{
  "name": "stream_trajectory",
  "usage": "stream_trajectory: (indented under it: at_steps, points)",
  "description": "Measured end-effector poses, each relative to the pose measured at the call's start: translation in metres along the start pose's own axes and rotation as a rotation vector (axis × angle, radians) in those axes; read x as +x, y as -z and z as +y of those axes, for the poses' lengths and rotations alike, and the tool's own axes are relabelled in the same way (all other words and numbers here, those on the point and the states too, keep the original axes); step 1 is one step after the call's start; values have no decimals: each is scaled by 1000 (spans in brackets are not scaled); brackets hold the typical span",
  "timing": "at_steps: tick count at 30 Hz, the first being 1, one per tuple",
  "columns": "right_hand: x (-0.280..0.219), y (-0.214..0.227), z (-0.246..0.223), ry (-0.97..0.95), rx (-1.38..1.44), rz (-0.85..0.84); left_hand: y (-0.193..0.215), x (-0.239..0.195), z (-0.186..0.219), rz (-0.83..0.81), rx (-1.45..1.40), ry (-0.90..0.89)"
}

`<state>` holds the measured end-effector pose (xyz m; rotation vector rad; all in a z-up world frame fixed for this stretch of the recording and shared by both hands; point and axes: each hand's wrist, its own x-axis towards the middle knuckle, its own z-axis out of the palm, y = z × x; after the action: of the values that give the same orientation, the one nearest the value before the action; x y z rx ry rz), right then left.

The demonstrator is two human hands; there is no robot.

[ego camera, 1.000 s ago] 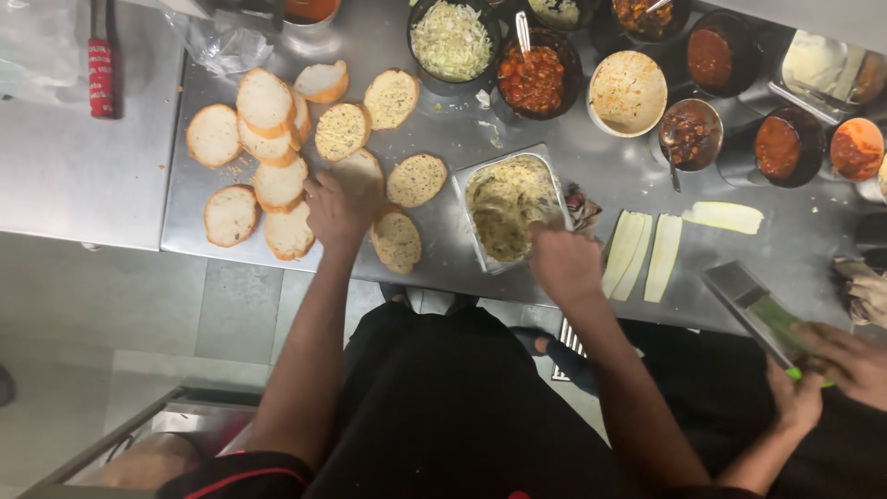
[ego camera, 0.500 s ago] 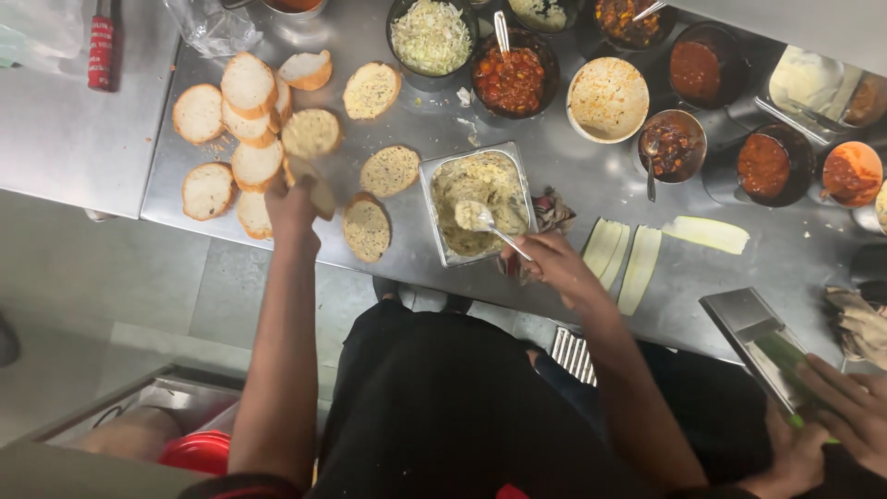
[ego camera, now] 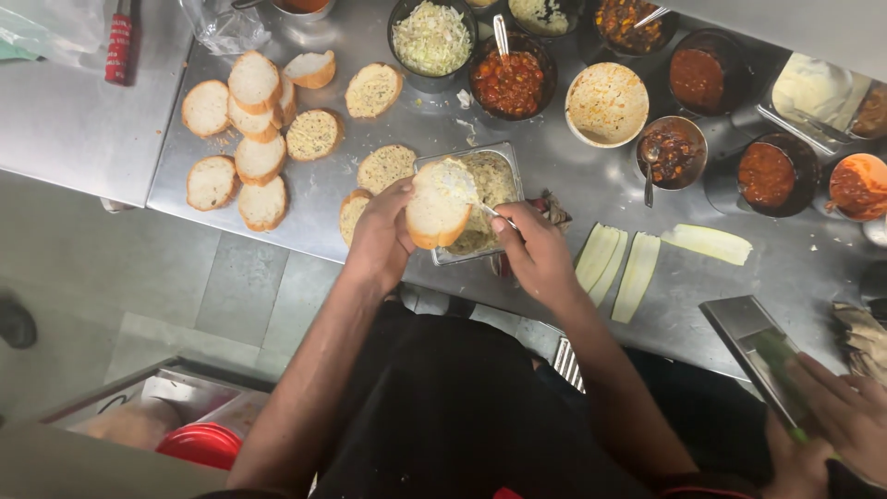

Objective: The person holds bread slices in one hand and uses a spoon to scoop a pale spread from a metal container, spreading it over the surface of each slice and setting the finished slices on the counter. Other workers nearby slice zucchini and handle cheese on the same stainless steel prep table.

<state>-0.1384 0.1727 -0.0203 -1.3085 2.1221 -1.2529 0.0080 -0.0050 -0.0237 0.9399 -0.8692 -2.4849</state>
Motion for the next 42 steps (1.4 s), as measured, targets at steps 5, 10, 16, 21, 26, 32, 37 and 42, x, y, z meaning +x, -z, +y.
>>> stream_trajectory:
  at_steps: [5,10,16,21,26,32,37,42]
  points:
    - [6,5,13,-105,171,-146,-11,3,1,-60,-13,3]
    - [-7,14,55,-63,285,-195,-9,12,3,-93,-99,-27]
    - [-5,12,58,-538,529,-101,4,21,-11,-34,-61,-2]
    - [0,9,72,-270,357,-142,3,24,1,-205,-5,-74]
    - [1,-1,72,-405,430,-111,-13,17,10,-239,-24,47]
    - [1,10,66,-264,342,-152,-5,28,13,-328,-55,31]
    - [9,0,62,-475,477,-11,-2,30,7,-301,59,112]
    - [-15,-4,82,-279,302,-213,3,42,4,-292,-104,31]
